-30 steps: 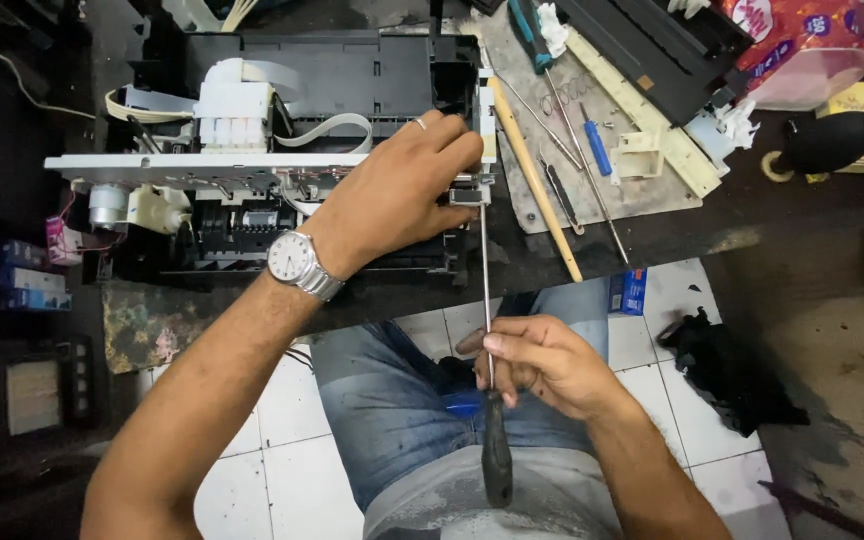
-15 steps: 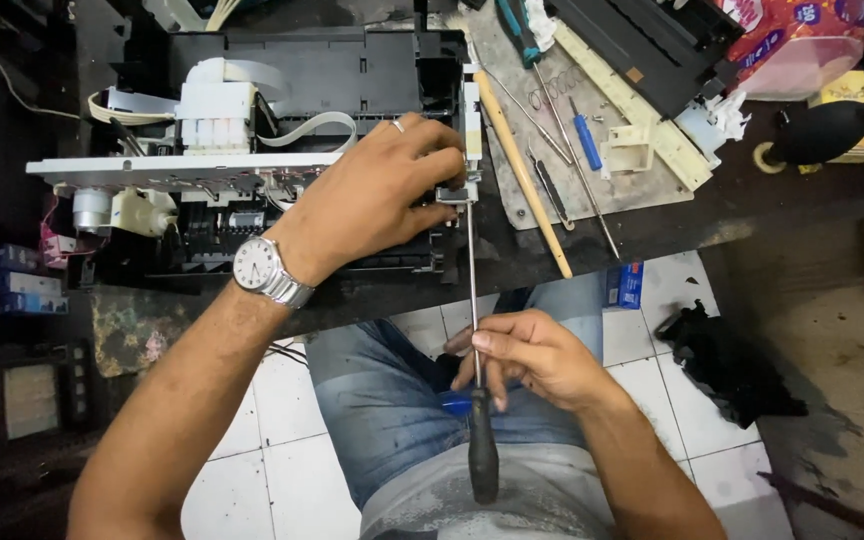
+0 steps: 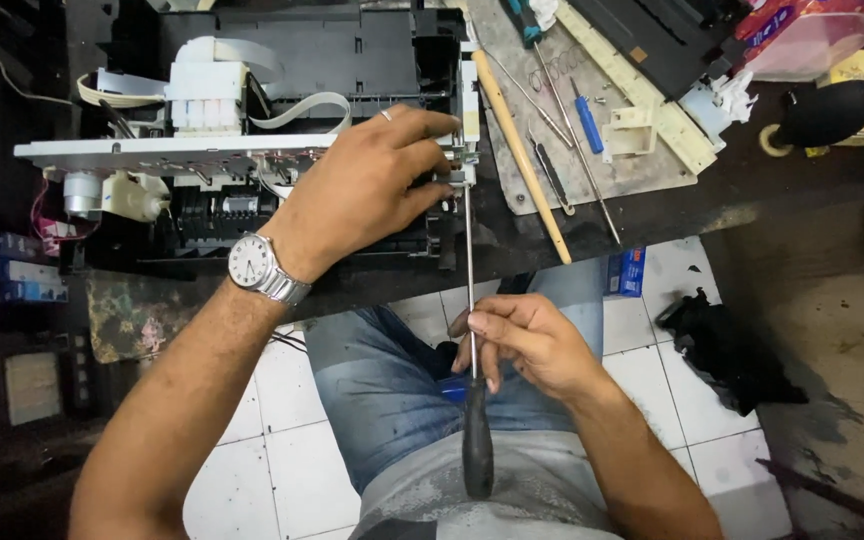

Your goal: The person is repairing an electronic device, likely a printer, by using a screwdriver to remove screws from the internal components. They manipulate wires and circuit boards within the device's chassis.

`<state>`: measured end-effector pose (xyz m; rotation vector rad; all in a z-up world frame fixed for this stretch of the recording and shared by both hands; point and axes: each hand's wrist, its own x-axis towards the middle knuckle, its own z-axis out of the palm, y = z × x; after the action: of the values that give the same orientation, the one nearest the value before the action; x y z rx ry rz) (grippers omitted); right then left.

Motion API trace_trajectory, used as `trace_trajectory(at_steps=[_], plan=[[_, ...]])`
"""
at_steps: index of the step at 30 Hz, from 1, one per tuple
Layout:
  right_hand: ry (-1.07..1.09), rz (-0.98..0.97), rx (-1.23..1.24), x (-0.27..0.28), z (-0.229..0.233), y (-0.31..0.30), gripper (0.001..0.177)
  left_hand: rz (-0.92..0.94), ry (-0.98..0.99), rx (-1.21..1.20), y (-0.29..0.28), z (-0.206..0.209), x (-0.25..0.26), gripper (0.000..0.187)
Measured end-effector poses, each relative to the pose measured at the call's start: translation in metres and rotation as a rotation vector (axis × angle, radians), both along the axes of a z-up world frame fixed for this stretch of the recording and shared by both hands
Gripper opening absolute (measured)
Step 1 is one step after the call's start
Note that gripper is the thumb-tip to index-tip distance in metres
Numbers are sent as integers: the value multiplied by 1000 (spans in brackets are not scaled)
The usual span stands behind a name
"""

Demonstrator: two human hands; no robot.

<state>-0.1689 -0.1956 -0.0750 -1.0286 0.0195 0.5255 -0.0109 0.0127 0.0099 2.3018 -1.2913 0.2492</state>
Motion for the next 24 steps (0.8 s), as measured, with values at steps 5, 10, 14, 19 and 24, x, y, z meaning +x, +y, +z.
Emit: trace_trajectory(at_steps=[5, 10, 14, 19, 24], plan=[[-50, -125, -22, 2, -12, 3, 18, 16, -75, 23, 0, 1, -4, 15], [-8, 54, 37, 4, 1, 1, 26, 11, -86, 54, -2, -2, -1, 13], [-92, 165, 77, 5, 8, -3, 37, 17, -32, 43, -3, 0, 0, 20], [21, -86, -89, -1, 1, 7, 23, 9, -9, -30, -2, -3, -1, 16], [30, -151, -226, -2, 10, 13, 27, 15, -3, -67, -2, -4, -4, 16]])
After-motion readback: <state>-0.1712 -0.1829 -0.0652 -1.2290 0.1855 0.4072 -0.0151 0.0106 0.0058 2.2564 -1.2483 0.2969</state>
